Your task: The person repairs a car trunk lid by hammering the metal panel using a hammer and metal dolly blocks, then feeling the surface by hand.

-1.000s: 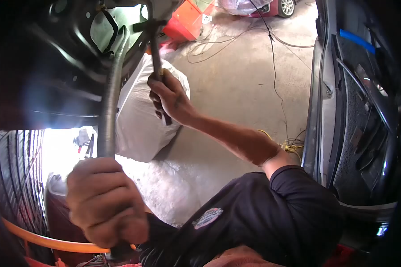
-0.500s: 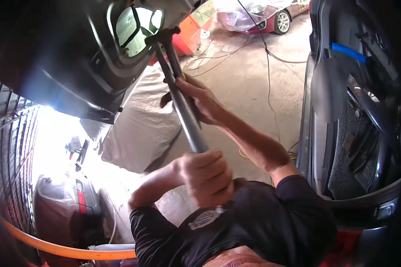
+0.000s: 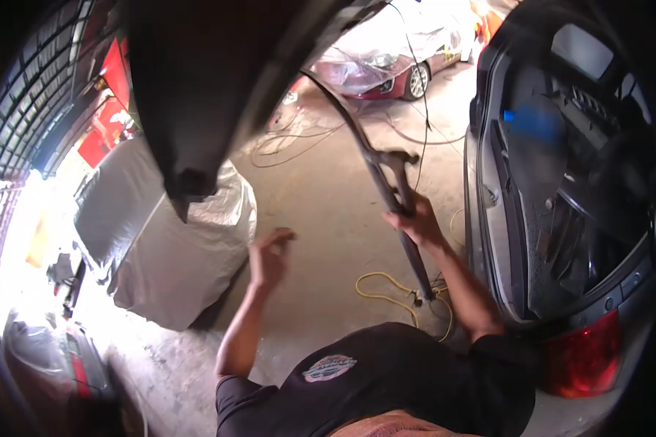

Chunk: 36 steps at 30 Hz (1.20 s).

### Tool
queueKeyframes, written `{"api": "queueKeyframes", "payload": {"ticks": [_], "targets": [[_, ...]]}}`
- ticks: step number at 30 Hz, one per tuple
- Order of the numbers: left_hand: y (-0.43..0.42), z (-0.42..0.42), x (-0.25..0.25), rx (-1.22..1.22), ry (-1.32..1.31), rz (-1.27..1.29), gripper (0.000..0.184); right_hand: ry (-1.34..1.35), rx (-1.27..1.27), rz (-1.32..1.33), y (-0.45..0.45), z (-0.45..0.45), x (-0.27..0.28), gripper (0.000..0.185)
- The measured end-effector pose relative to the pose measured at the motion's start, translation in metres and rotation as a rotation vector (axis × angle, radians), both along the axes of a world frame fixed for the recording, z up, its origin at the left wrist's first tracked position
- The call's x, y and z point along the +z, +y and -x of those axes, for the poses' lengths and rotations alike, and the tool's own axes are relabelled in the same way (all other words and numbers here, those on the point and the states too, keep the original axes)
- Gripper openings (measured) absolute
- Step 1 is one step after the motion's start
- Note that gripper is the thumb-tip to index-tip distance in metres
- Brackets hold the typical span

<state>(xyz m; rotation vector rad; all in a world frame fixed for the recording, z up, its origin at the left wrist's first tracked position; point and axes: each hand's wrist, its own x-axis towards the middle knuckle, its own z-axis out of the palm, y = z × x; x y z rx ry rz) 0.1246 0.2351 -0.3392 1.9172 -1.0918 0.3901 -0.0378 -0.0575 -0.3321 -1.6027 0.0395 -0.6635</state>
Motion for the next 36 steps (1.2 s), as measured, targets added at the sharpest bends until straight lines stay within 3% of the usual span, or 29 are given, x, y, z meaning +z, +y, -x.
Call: {"api": "queueKeyframes", "payload": {"ticks": [1,2,3,4,5,7,9,11,13,15,18,20,23,30,33,35,36], "targets": [[0.024,-0.038,0.0,0.029,0.299,0.238,0.019,0.024,-0.08,0.023,0.008,0.0,-0.022,0.026],[0.049,-0.066,0.02,0.146,0.359,0.273,0.019,0.044,-0.167,0.055,0.012,-0.002,-0.046,0.024],[0.068,-0.094,0.032,0.129,0.372,0.47,0.02,0.034,-0.211,0.188,0.015,0.004,-0.064,0.023],[0.081,-0.105,0.055,0.112,0.292,0.546,0.023,0.037,-0.286,0.111,0.032,0.007,-0.073,0.022],[0.088,-0.109,0.086,0.091,0.218,0.629,0.026,0.198,-0.395,0.268,0.039,0.015,-0.082,0.025],[0.087,-0.106,0.146,-0.293,0.238,0.677,0.038,0.218,-0.558,0.469,0.061,0.023,-0.109,0.028],[0.078,-0.11,0.186,-0.539,0.166,0.576,0.049,0.311,-0.633,0.616,0.078,0.03,-0.142,0.034],[0.061,-0.107,0.22,-0.653,-0.127,0.252,0.058,0.481,-0.691,0.555,0.101,0.04,-0.159,0.035],[0.03,-0.108,0.233,-0.978,-0.069,0.03,0.067,0.515,-0.729,0.562,0.125,0.046,-0.172,0.035],[-0.012,-0.118,0.231,-0.888,-0.348,0.057,0.073,0.548,-0.755,0.573,0.145,0.054,-0.194,0.035],[-0.061,-0.152,0.239,-0.893,-0.328,0.116,0.071,0.751,-0.782,0.505,0.168,0.074,-0.237,0.043],[-0.092,-0.173,0.255,-0.863,-0.211,0.082,0.073,1.05,-0.658,0.557,0.183,0.09,-0.252,0.05],[-0.18,-0.236,0.265,-0.863,-0.267,0.023,0.059,1.053,-0.659,0.448,0.207,0.105,-0.271,0.051],[-0.292,-0.332,0.261,-0.905,0.401,0.065,0.042,1.121,-0.577,0.382,0.236,0.129,-0.298,0.051],[-0.293,-0.339,0.251,-0.726,-0.028,0.188,0.044,1.116,-0.485,0.409,0.241,0.14,-0.321,0.046],[-0.257,-0.31,0.273,-0.645,0.296,-0.153,0.043,1.062,-0.553,0.25,0.239,0.134,-0.309,0.049],[-0.223,-0.282,0.279,-0.524,0.054,-0.204,0.043,1.067,-0.541,0.255,0.237,0.135,-0.303,0.049]]}}
